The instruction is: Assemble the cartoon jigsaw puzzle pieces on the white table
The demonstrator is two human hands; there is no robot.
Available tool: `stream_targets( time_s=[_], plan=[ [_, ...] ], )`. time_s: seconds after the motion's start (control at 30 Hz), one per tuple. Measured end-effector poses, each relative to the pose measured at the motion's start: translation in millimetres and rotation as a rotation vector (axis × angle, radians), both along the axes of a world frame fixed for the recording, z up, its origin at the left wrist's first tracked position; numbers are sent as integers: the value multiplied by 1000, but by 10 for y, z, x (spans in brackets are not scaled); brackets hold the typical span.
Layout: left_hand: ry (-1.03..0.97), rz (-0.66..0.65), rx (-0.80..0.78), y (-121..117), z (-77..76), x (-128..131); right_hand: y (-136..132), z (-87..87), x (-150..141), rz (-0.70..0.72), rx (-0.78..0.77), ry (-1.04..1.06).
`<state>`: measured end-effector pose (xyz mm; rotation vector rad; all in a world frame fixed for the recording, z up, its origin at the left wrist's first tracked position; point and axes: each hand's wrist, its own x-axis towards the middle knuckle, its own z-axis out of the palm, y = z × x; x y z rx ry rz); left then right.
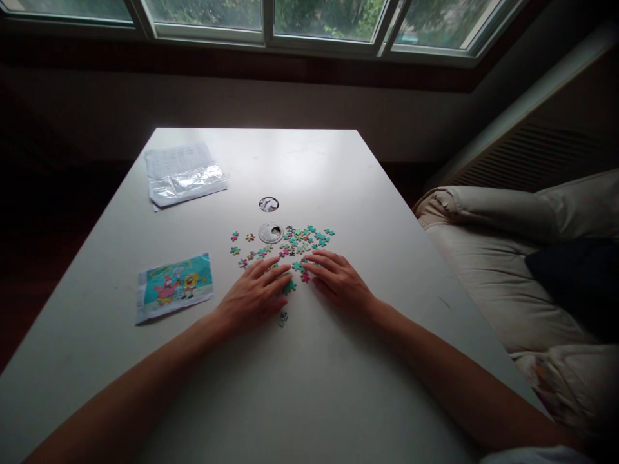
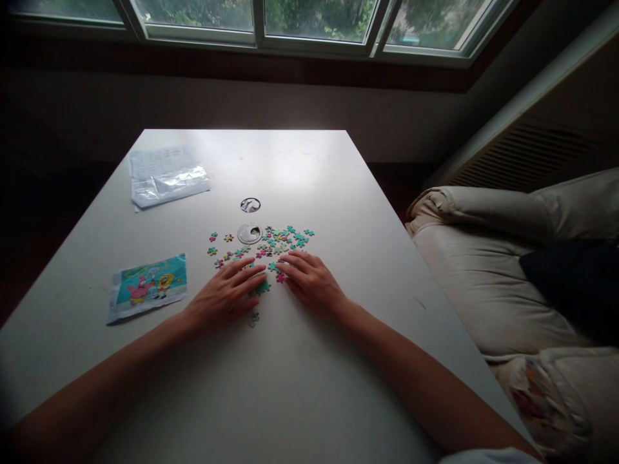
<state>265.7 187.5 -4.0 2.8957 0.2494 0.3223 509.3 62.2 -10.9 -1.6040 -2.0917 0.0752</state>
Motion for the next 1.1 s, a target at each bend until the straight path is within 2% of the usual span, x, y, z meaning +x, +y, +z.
stream_targets(
  time_s=[0.2, 0.9, 1.1],
  plan=[
    [37, -18, 5, -21, -17, 0, 8, -51, 12, -55, 16, 72],
    [29, -9, 17, -30, -18, -2, -2, -22, -12, -103, -48, -95],
    [19, -10, 12, -15, -32, -7, 8, -7, 37, -105, -32, -6]
  ],
)
